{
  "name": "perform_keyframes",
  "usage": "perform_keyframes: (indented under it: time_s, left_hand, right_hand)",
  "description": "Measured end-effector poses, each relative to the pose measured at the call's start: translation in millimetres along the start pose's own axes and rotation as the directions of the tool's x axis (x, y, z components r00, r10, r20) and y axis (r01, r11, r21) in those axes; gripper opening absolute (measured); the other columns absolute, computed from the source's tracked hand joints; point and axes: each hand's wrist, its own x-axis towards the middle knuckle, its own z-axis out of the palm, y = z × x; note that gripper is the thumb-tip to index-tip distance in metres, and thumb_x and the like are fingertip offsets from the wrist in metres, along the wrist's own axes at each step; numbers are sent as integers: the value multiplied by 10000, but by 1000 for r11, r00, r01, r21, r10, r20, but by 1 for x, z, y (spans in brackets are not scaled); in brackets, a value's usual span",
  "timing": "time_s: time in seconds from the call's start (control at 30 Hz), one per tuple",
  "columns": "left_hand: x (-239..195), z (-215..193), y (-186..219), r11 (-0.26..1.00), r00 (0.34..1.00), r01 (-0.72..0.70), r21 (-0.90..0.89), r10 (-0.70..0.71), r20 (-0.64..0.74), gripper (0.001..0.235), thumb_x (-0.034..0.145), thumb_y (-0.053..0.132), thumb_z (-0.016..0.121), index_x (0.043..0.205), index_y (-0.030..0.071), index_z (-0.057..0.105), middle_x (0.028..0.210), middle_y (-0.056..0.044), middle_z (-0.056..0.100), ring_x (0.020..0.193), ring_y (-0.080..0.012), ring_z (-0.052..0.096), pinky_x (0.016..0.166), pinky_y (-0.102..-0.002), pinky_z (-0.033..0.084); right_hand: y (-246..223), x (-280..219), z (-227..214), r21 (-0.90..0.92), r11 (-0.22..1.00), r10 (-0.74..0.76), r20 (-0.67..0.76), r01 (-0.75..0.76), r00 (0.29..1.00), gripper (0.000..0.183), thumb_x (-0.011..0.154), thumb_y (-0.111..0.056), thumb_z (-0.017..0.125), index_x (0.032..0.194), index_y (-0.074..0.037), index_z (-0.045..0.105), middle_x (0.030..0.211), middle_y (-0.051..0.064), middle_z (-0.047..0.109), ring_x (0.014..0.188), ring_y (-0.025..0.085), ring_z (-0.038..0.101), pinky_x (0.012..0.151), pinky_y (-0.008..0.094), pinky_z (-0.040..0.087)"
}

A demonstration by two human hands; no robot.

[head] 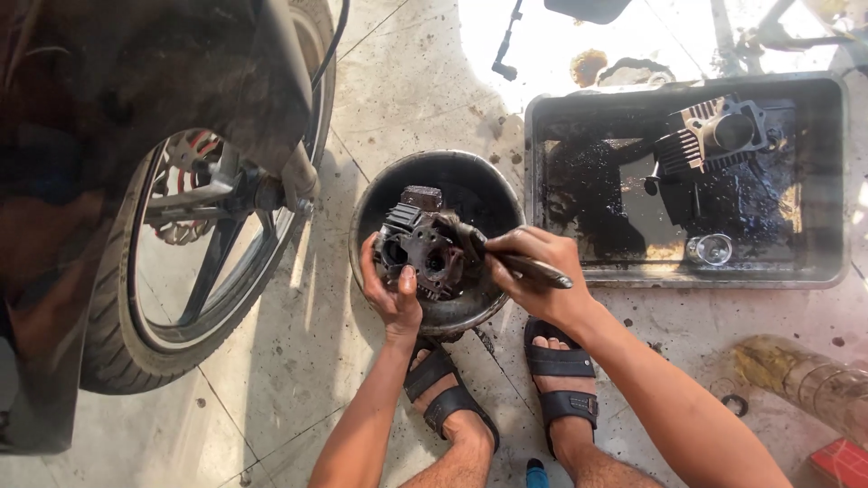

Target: The person cleans various disassembled motorcycle engine parts, including a cylinder head and piston, by dipping them into a bucket of dark liquid and scrubbing them with a brush. They pour a cleaning fluid from a plastic bottle onto the parts and into the bucket, then place the cleaned components into a metal tray.

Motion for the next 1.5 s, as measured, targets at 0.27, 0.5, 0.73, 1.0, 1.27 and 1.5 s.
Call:
perform_keyframes:
  time_s: [0.27, 0.5, 0.73, 1.0, 1.27, 1.5]
  left_hand:
    - [-2, -2, -31, 997, 998, 38, -62, -40, -38, 786, 767, 525, 650, 1396, 61, 571, 1263, -225, 588, 1118, -288, 585, 969, -426, 494]
    - [8, -2, -7, 999, 1000, 9, 36, -9, -2, 773, 757, 540, 639, 1397, 111, 584, 1264, -173, 605, 1085, -260, 631, 946, -399, 523]
    - [10, -4, -8, 999, 999, 38, 13, -39, 11, 764, 747, 538, 646, 1374, 104, 604, 1227, -188, 629, 1045, -251, 641, 870, -378, 559]
    - [-19, -48, -39, 953, 963, -240, 186, 210, 168, 819, 656, 578, 770, 1236, 21, 617, 1177, -231, 617, 1090, -416, 673, 916, -432, 559]
    - [-15, -68, -65, 782, 655, -611, 126, 409, 636, 708, 598, 479, 894, 1179, 204, 596, 1221, -147, 605, 1180, -455, 633, 992, -604, 503]
    - [-7, -70, -40, 649, 508, -733, 204, 323, 798, 644, 618, 517, 826, 1132, 222, 576, 1294, -105, 583, 1333, -425, 528, 1086, -681, 387]
  right_hand:
    - [23, -18, -7, 44, 971, 240, -149, -236, 959, 112, 799, -121, 779, 890, -57, 784, 736, 148, 739, 643, 262, 712, 532, 355, 531]
    - [-14, 6, -6, 118, 988, -101, -4, 101, 995, 128, 892, -172, 721, 985, -100, 771, 942, 134, 768, 847, 354, 757, 731, 410, 598]
    - [-3, 8, -4, 67, 995, -81, 19, 80, 997, 121, 887, -145, 721, 984, -81, 756, 893, 154, 743, 804, 381, 744, 692, 419, 597]
    - [27, -18, -2, 182, 917, 358, 17, -355, 934, 163, 741, -179, 811, 887, -105, 813, 738, 144, 754, 702, 244, 727, 625, 365, 556]
    - [127, -38, 59, -541, 836, 282, 285, -89, 916, 317, 771, -59, 713, 1075, -149, 700, 999, 113, 718, 872, 386, 719, 768, 472, 608]
    - [112, -34, 62, -606, 795, 280, 390, 16, 877, 392, 740, 24, 658, 1103, -122, 670, 1003, 121, 680, 877, 402, 714, 773, 465, 604]
